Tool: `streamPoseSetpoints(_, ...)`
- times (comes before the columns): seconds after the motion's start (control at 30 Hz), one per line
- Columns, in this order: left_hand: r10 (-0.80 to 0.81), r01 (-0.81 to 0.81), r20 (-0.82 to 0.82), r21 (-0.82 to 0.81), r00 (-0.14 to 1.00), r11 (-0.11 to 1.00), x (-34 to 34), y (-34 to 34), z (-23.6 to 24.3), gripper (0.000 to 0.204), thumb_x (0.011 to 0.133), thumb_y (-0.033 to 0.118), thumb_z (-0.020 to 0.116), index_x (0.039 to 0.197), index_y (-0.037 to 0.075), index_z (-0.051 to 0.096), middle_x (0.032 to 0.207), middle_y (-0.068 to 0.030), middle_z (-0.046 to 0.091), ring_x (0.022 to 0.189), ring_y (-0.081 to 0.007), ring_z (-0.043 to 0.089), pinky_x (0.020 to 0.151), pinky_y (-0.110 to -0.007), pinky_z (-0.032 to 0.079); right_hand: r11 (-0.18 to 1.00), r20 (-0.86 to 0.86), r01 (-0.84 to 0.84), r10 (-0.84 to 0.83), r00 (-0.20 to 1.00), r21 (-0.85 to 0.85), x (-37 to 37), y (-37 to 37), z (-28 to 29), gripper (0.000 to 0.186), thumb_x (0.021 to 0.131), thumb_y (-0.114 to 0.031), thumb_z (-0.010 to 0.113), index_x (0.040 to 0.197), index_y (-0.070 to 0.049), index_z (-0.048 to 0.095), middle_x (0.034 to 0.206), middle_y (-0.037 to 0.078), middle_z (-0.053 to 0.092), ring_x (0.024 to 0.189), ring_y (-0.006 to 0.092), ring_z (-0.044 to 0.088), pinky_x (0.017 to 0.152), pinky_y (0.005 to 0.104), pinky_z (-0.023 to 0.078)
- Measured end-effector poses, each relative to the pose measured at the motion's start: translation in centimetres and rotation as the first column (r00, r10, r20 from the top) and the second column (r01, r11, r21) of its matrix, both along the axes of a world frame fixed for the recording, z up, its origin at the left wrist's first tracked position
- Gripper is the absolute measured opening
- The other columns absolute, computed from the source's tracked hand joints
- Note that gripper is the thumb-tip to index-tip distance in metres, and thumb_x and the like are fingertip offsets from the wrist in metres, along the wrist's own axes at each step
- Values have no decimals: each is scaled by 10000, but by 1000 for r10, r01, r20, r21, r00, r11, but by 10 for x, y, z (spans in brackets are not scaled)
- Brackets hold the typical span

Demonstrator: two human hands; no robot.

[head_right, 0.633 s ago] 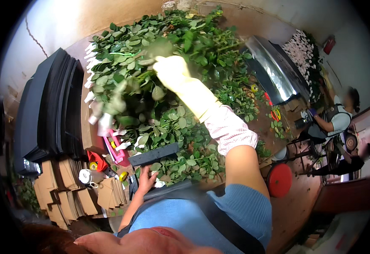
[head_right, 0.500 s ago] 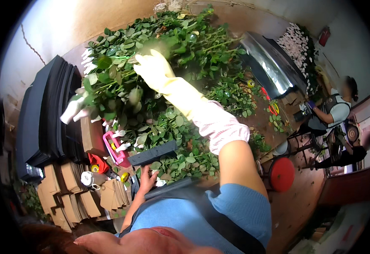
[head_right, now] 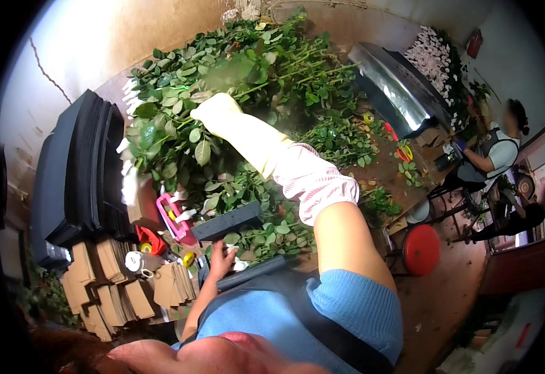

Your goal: The person arranges green leafy plants into black plastic trays on a table. They pick up bunches of plants, place them into the trays, and adjust their positions. The person also moves a filled tray to the side and picks up a new empty tray to continue the process.

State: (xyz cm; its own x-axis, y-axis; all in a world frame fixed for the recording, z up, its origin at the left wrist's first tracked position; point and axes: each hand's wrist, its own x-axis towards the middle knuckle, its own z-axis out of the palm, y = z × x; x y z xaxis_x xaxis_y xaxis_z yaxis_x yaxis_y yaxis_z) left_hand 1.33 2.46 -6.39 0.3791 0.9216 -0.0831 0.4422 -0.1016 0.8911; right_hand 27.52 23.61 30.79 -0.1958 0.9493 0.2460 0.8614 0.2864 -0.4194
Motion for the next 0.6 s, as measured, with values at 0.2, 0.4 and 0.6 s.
streamPoseSetpoints(0.2, 12, -10, -21, 89, 1000, 996, -1, -5, 7, 506, 835, 161, 796, 1255, 16, 552, 1132, -191, 583, 1016, -367, 606, 875, -416, 518, 870, 316, -420, 335, 888, 260, -13, -50, -2, 302, 1010, -250, 467, 1226, -226, 678, 950, 39, 729, 889, 257, 674, 863, 390, 509)
streamPoseSetpoints(0.4, 18, -19, 13, 112, 1000, 993, 9, -7, 17, 479, 837, 170, 816, 1192, 5, 539, 1088, -163, 575, 934, -283, 621, 809, -371, 545, 999, 640, 9, 19, 768, -40, 57, -115, -23, 437, 950, -79, 543, 1353, -240, 595, 952, 55, 722, 794, 267, 705, 700, 384, 564)
streamPoseSetpoints(0.6, -79, 79, -9, 97, 997, 992, -11, -8, 3, 508, 877, 263, 738, 1280, 24, 542, 1094, -197, 605, 994, -389, 599, 855, -448, 502, 808, 0, -44, 55, 999, -588, 74, -223, -68, 391, 862, -68, 664, 1231, -181, 728, 1103, 103, 755, 881, 244, 712, 802, 314, 563)
